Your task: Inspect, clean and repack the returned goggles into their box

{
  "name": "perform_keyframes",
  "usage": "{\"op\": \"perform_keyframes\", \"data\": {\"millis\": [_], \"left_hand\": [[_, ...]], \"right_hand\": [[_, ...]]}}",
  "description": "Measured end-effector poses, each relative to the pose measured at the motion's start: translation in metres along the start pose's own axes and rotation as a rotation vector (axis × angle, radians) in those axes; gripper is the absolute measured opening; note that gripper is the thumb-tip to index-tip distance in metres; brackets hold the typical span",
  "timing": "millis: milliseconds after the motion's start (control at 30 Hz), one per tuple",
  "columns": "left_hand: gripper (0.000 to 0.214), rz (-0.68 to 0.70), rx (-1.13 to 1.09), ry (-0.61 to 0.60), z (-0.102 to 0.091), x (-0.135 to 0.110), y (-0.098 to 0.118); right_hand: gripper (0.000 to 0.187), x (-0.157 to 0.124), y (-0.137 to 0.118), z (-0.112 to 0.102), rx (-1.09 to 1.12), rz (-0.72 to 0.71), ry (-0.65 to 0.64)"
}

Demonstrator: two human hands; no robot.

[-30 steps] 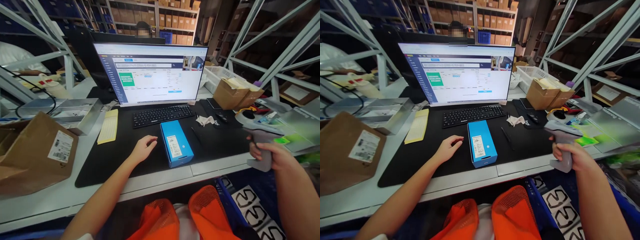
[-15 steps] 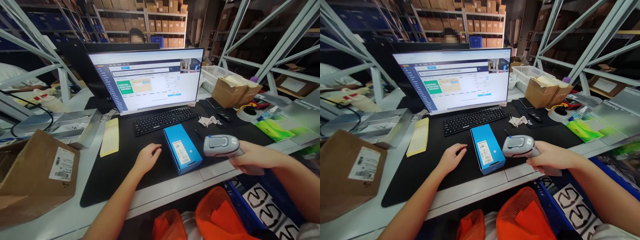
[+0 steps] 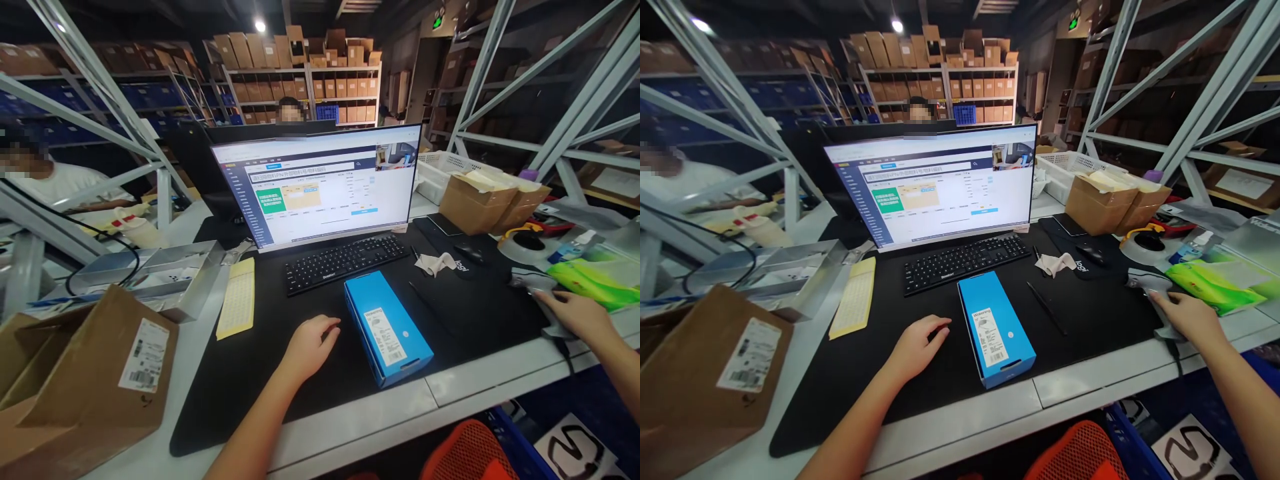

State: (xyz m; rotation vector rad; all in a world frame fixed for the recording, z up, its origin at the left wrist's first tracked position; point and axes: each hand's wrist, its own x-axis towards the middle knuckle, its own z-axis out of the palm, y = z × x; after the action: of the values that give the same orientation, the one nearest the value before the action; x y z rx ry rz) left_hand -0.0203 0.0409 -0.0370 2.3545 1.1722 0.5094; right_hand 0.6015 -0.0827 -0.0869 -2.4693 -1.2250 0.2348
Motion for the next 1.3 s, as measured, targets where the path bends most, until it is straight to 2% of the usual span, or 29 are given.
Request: {"op": "perform_keyframes", "data": {"millis": [67, 100, 167, 200, 267, 367, 467, 533, 633, 767, 967, 1167, 1300], "left_hand": [[0.027, 0.004, 0.019, -0.006, 0.001, 0.000, 0.000], [0.027, 0.008, 0.028, -0.011, 0.001, 0.001, -0.001], [0.028, 0.022, 0.043, -0.024, 0.004, 0.002, -0.003], [0.028, 0.030, 0.049, -0.029, 0.006, 0.003, -0.005], [0.029, 0.045, 0.058, -0.033, 0.010, 0.004, -0.008], [0.029, 0.061, 0.073, -0.022, 0.012, 0.004, -0.011], [0.029, 0.074, 0.076, 0.005, 0.008, 0.001, -0.008], [0.028, 0.071, 0.073, 0.023, 0.004, -0.001, -0.005], [0.027, 0.048, 0.069, 0.029, -0.001, -0.002, -0.001], [0.026, 0.002, 0.052, 0.001, -0.002, 0.000, 0.003], [0.027, -0.015, 0.048, -0.055, -0.006, -0.001, 0.008], [0.027, 0.002, 0.051, -0.039, -0.007, -0.002, 0.009], [0.027, 0.011, 0.051, -0.081, -0.001, -0.002, 0.010]], "right_hand": [[0.053, -0.005, -0.001, 0.005, -0.200, 0.169, 0.146], [0.056, -0.009, -0.009, 0.006, -0.252, 0.183, 0.217], [0.059, -0.013, -0.040, 0.010, -0.245, 0.072, 0.365], [0.059, -0.012, -0.061, 0.014, -0.174, -0.052, 0.356], [0.051, 0.002, -0.106, 0.029, -0.131, -0.187, 0.292], [0.045, 0.042, -0.162, 0.056, -0.105, -0.295, 0.196], [0.044, 0.077, -0.187, 0.075, -0.108, -0.279, 0.211], [0.046, 0.091, -0.185, 0.080, -0.111, -0.229, 0.249], [0.050, 0.104, -0.165, 0.087, -0.136, -0.133, 0.291], [0.059, 0.110, -0.144, 0.093, -0.145, -0.112, 0.279], [0.059, 0.104, -0.149, 0.093, -0.111, -0.113, 0.325], [0.060, 0.113, -0.148, 0.095, -0.077, -0.143, 0.183], [0.059, 0.117, -0.142, 0.097, -0.077, -0.117, 0.172]]}}
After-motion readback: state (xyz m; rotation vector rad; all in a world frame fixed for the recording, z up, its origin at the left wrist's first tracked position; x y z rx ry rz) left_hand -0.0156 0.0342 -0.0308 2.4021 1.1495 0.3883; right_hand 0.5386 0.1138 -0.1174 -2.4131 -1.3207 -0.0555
